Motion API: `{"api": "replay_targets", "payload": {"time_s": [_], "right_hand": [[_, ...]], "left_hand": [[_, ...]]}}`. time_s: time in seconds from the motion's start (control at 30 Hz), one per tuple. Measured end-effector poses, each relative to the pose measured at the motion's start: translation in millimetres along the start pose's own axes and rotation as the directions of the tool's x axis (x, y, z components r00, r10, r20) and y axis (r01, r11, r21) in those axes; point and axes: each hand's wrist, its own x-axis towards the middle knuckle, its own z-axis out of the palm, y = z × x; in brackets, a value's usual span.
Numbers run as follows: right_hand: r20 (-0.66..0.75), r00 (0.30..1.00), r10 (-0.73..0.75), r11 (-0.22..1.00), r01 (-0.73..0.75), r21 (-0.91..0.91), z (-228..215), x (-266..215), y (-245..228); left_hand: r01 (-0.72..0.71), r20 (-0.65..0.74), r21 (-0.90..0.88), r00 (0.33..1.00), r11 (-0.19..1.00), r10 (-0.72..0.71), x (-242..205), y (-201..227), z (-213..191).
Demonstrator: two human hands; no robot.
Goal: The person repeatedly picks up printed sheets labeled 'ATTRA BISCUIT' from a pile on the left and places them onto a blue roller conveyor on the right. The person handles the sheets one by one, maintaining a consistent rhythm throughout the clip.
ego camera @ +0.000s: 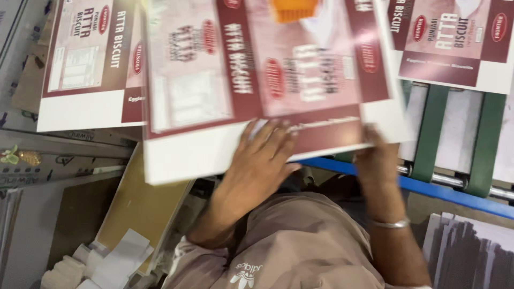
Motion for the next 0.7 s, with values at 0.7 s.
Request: {"api": "replay_targets", "payload": {"time_s": [0.7], "right_hand": [[-0.598, 0.674, -0.434, 0.897, 0.383, -0.219, -274, 5, -56]], "left_hand": [[0.231, -0.280, 0.243, 0.946, 0.942, -0.160, -29, -112, -12]]}}
